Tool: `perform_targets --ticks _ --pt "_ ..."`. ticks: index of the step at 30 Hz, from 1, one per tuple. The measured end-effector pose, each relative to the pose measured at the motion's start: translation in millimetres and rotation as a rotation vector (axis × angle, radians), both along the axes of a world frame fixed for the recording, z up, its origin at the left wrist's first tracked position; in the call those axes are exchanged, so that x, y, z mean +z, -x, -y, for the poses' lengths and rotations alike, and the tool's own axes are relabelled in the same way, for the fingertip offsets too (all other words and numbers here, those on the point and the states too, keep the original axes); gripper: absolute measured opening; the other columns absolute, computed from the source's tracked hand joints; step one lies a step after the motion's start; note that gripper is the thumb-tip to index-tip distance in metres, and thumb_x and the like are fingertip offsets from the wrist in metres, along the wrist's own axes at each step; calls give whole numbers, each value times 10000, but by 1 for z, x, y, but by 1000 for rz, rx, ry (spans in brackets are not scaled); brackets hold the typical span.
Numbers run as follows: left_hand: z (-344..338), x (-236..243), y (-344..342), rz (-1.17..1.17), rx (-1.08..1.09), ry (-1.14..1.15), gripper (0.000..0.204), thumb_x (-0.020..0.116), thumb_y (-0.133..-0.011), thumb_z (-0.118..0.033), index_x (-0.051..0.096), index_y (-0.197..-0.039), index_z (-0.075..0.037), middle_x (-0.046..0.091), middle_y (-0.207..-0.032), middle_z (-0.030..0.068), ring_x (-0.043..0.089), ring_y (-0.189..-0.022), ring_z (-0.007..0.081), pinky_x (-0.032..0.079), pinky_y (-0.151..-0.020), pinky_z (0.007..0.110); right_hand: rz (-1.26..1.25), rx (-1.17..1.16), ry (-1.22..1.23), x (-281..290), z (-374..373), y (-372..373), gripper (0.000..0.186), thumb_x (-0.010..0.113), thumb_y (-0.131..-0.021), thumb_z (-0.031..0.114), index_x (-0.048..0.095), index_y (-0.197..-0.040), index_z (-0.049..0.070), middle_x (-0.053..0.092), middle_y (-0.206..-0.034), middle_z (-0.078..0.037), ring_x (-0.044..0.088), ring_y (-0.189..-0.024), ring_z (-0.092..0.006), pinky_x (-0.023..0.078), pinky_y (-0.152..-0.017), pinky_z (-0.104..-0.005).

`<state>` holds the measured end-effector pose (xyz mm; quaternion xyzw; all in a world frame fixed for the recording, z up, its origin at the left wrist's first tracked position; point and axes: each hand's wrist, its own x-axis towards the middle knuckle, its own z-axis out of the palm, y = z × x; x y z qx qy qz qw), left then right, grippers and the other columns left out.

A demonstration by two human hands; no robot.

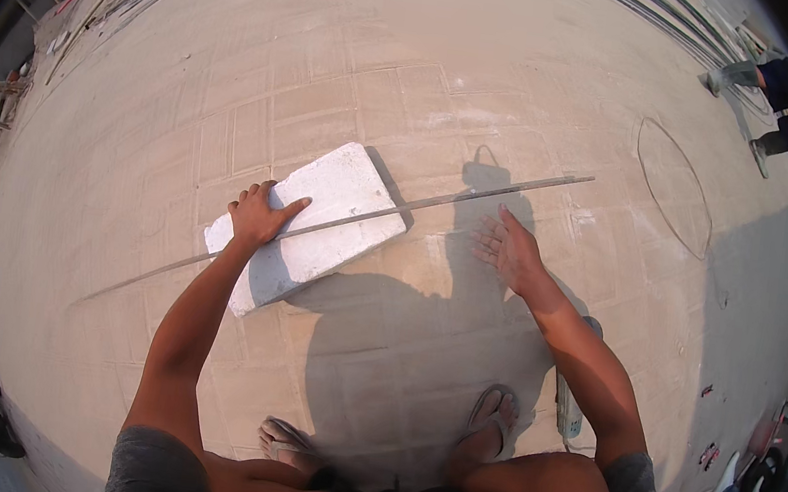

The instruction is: The person uses an angle grinder to cut a white rectangular block on the ground and then picks up and holds two thin metal rods.

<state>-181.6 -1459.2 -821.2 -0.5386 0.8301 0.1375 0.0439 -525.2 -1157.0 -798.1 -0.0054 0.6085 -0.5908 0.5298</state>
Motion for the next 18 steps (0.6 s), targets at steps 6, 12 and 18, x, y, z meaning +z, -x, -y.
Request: perform_targets --ticks 6,12,18 --pt "-13 19 -1 -109 -122 -1 895 574 -867 -784 571 -1468 -121 546 -1460 194 424 -1433 371 208 -1214 600 -73 -67 85 -17 64 24 534 502 -1092 433 466 -1388 -10 637 -1267 -183 646 -1124 -306 554 -990 -457" --pt "-61 19 -39 -385 -510 174 409 724 -935 -357 704 -1265 -115 552 -1453 142 425 -1444 354 240 -1234 549 -168 -35 -43 -46 95 54 442 545 -1077 439 568 -1195 13 667 -1108 -125 691 -958 -267 604 -883 -421" --pt "-57 25 -45 -420 -377 162 156 747 -906 -189 721 -1000 -66 657 -970 95 604 -981 315 475 -917 468 -215 93 -134 -52 92 57 507 497 -1075 513 622 -1194 36 708 -1133 -113 695 -899 -244 595 -861 -431"
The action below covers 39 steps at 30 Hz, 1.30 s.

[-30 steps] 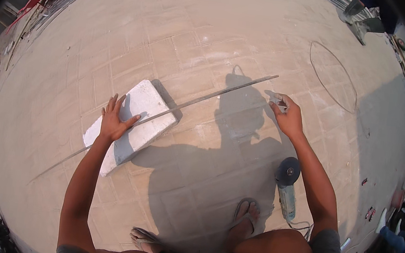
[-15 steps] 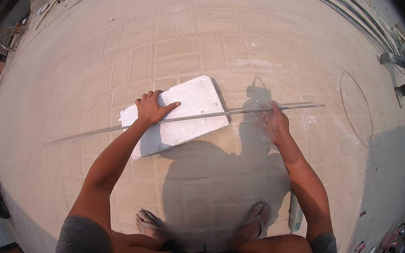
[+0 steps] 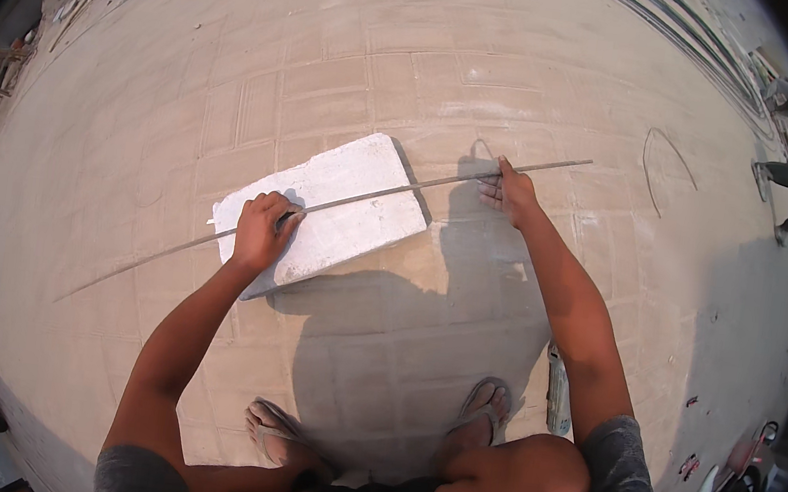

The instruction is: The person uses an angle grinder to cut a white rectangular block on the ground and then picks up and holds two thin metal rods.

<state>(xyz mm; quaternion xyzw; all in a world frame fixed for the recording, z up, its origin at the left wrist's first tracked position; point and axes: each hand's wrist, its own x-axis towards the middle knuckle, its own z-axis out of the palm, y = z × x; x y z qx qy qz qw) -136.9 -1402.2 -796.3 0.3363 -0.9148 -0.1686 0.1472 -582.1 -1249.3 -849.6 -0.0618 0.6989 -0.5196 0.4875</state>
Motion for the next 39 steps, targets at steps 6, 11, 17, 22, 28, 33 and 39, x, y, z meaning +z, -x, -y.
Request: perform_targets --ticks 6,11,17,22,28,33,39 --pt "14 4 -64 26 -55 -47 138 725 -924 -148 684 -990 -34 658 -984 133 630 -971 355 520 -856 449 -293 381 -254 8 18 -42 775 469 -988 722 695 -1178 5 717 -1188 -186 681 -1025 -281 540 -919 -430" --pt "25 1 -108 32 -28 -111 125 704 -931 -116 663 -998 -18 651 -989 152 631 -966 371 523 -841 445 -563 504 -229 18 41 -77 963 479 -950 764 642 -1256 -134 586 -1388 -347 551 -1340 -443 437 -1112 -447" --pt "21 28 -84 -51 -72 -51 112 667 -905 -63 652 -1001 -7 625 -948 175 614 -915 395 511 -809 465 -596 401 -152 80 -3 -78 878 518 -982 691 543 -1421 -70 621 -1382 -285 582 -1322 -393 459 -1089 -413" --pt "20 -10 -128 -146 -116 122 131 702 -801 -41 646 -917 -19 592 -863 160 587 -817 385 473 -703 489 -546 458 171 93 -145 -162 350 661 -1027 290 680 -1236 10 746 -1044 -132 639 -807 -133 513 -740 -302" --pt "28 -12 -105 -250 -175 148 131 690 -748 -59 621 -853 -18 597 -848 195 611 -790 418 498 -687 486 -1168 396 -243 46 -365 -162 449 837 -796 439 746 -1064 89 761 -1020 -150 727 -896 -286 568 -800 -456" --pt "28 -6 -104 -217 -127 18 194 690 -742 -87 626 -908 -10 597 -896 213 600 -845 422 486 -730 490 -1455 65 -604 77 -429 -148 747 897 -730 503 660 -1280 57 750 -1071 -145 724 -966 -311 565 -831 -424" --pt "5 27 -72 -287 -148 251 326 699 -738 -143 630 -1030 -15 565 -960 194 530 -921 403 409 -831 498 -655 263 -718 79 -393 -98 785 865 -717 525 645 -1330 85 704 -1204 -220 677 -1152 -365 527 -986 -475"
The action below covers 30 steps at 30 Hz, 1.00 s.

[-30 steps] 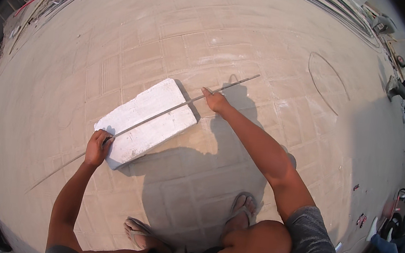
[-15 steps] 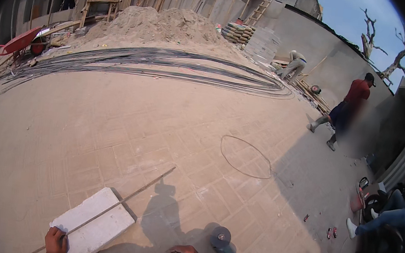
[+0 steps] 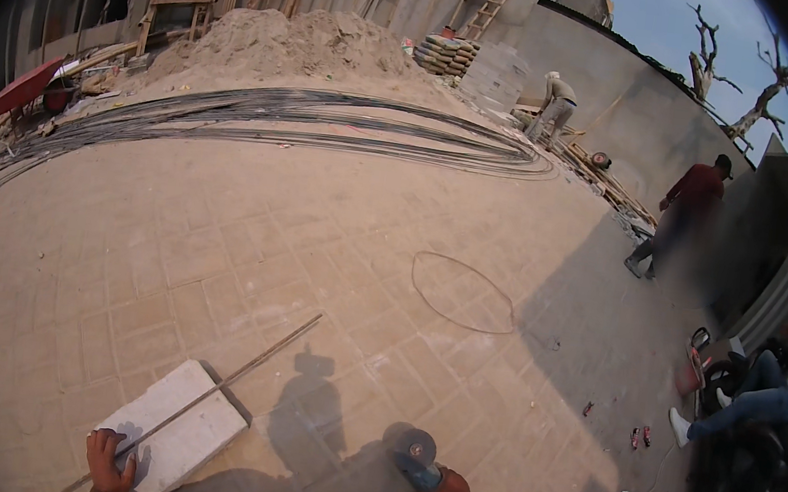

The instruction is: The person uses an angle grinder to cut a white rectangular block on the ground and then picks up and holds two thin metal rods.

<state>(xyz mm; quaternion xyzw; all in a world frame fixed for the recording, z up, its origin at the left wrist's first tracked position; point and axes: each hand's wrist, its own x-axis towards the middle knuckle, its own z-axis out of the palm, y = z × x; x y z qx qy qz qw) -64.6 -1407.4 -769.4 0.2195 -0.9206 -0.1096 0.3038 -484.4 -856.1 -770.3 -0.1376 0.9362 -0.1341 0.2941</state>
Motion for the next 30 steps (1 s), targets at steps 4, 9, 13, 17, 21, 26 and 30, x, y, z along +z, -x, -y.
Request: perform_targets --ticks 4,9,13,17,21,26,30 --pt "-59 29 81 -15 -306 -31 301 726 -720 -97 662 -1009 -45 586 -927 154 561 -880 365 419 -803 484 162 1 161 -31 -23 20 783 852 -743 458 623 -1357 29 678 -1289 -222 660 -1188 -321 522 -1001 -417" --pt "-172 47 165 209 -547 -733 250 803 -849 -165 705 -1041 -38 696 -1035 145 699 -917 301 570 -821 383 204 61 474 -2 61 5 810 879 -740 449 605 -1315 -53 688 -1238 -201 660 -1139 -255 516 -978 -400" --pt "-262 46 237 204 -634 -1208 655 839 -874 -336 549 -1357 -2 610 -1320 157 665 -1124 255 545 -948 395 216 -80 859 59 128 -10 677 858 -802 332 582 -1295 -41 689 -1156 -164 650 -1082 -212 525 -924 -364" --pt "-298 67 263 112 -475 -1320 729 867 -845 -335 502 -1360 29 608 -1321 156 646 -1161 232 526 -992 389 500 -223 1153 101 164 -17 578 804 -823 214 551 -1291 -10 662 -1110 -122 644 -1021 -204 532 -894 -360" --pt "-298 69 270 64 -640 -1416 720 890 -797 -307 523 -1339 -6 676 -1184 109 650 -1107 204 516 -970 363 1107 -352 1385 111 154 2 554 732 -821 149 539 -1324 20 640 -1092 -102 660 -998 -266 566 -902 -435" --pt "-273 88 279 253 -802 -1534 582 865 -828 -215 576 -1285 0 716 -1064 79 689 -956 152 552 -873 327 1100 -365 1489 109 151 13 664 684 -818 120 497 -1452 56 640 -1190 -117 673 -1025 -300 582 -936 -485" --pt "-289 69 280 76 -627 -1441 716 867 -838 -271 494 -1368 35 689 -1155 115 687 -961 163 555 -870 328 856 -468 1336 132 164 13 650 677 -838 116 482 -1455 53 639 -1208 -117 672 -1024 -277 579 -942 -476"
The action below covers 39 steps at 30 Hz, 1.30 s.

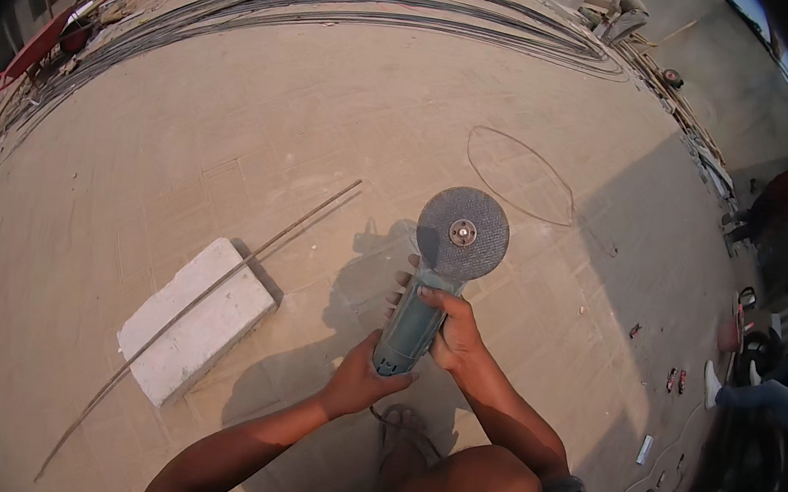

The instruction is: The person uses an angle grinder to cut a white rectangular block on the ground and then picks up and holds two thin metal rods.

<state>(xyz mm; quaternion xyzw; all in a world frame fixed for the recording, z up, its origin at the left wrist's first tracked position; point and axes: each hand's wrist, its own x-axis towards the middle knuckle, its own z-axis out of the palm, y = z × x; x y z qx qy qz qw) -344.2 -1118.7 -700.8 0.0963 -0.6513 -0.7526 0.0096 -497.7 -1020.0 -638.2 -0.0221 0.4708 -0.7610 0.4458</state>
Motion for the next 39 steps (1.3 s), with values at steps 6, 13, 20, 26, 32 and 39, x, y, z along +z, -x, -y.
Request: perform_targets --ticks 6,13,20,26,32,39 --pt "3 -3 -16 -73 17 160 818 847 -856 -298 427 -1479 27 672 -1258 186 656 -1160 244 504 -1004 384 -69 10 -11 -12 -4 -14 579 683 -820 109 518 -1371 48 633 -1201 -126 671 -1028 -279 580 -957 -499" --pt "20 -22 -47 -110 -50 -79 686 727 -968 -191 404 -1550 -26 658 -1310 181 663 -1165 249 532 -978 374 -27 -122 22 -8 10 -10 552 672 -792 117 504 -1315 58 601 -1109 -101 654 -995 -279 584 -891 -490" --pt "17 -39 -43 -20 -125 -37 466 689 -992 -131 552 -1418 -1 662 -1273 144 645 -1102 166 529 -960 339 -55 -90 -29 -15 5 -15 532 667 -790 151 500 -1291 90 594 -1088 -75 637 -960 -253 568 -859 -457" --pt "9 -36 -45 -47 -123 -310 414 714 -967 -144 606 -1330 24 693 -1191 108 628 -1079 135 511 -953 328 6 -145 -2 -21 8 -17 454 664 -800 153 543 -1229 67 609 -1068 -95 658 -924 -282 585 -818 -475" --pt "4 -38 -49 -36 -43 -143 405 750 -943 -179 630 -1275 18 726 -1070 104 639 -1030 130 507 -929 318 42 -51 -50 -14 8 -21 521 674 -779 203 515 -1265 105 580 -1057 -60 629 -910 -235 564 -828 -438" --pt "18 -32 -40 77 -348 -407 420 799 -907 -243 650 -1179 39 725 -1045 94 672 -947 159 528 -875 318 95 58 77 -39 5 -22 547 660 -768 204 502 -1281 98 567 -1052 -65 628 -897 -238 565 -822 -446"
